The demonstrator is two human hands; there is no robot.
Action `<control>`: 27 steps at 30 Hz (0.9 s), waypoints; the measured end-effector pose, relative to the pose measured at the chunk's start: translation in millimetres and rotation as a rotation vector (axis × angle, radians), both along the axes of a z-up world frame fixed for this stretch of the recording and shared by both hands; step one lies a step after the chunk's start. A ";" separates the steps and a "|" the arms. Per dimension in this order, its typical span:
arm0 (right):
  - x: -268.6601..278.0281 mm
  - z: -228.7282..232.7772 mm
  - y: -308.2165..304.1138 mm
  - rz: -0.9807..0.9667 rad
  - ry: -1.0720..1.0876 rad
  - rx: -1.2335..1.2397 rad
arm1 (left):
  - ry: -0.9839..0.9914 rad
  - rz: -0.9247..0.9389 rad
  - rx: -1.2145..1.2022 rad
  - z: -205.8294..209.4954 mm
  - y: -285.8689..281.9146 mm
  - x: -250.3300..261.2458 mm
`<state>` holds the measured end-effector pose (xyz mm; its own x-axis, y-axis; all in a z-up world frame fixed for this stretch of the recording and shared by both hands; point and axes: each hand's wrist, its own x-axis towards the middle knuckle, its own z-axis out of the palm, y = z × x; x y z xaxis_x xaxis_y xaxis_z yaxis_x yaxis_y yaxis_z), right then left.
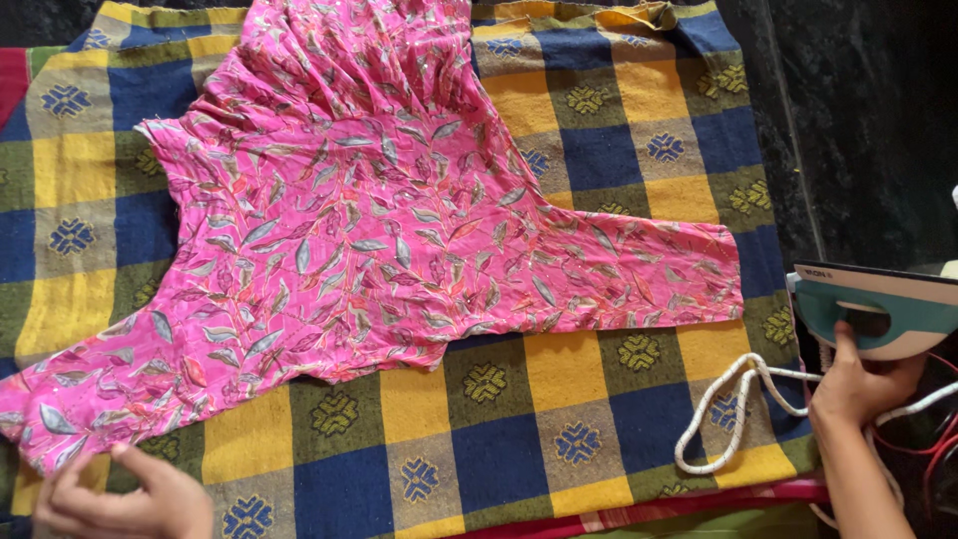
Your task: The person irons a pink patterned garment laid on a checkered mat. They smooth the fabric with one hand while moving the iron with the other, then reposition the garment to continue ironing different sections.
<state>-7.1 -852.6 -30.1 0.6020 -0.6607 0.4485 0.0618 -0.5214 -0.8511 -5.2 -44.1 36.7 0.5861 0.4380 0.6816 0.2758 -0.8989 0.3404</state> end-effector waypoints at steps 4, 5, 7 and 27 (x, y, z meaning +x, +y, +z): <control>-2.4 3.9 2.6 -0.038 0.026 -0.004 | -0.048 -0.095 -0.050 13.0 -11.0 24.7; -2.7 5.1 3.7 -0.047 0.031 -0.009 | -0.055 -0.122 -0.068 13.8 -10.4 28.6; -3.0 4.9 6.3 -0.066 0.059 -0.033 | -0.053 -0.156 -0.058 14.1 -9.4 31.7; -14.1 42.9 228.7 -0.017 0.330 -0.234 | 0.469 -0.554 0.202 9.4 -72.0 42.0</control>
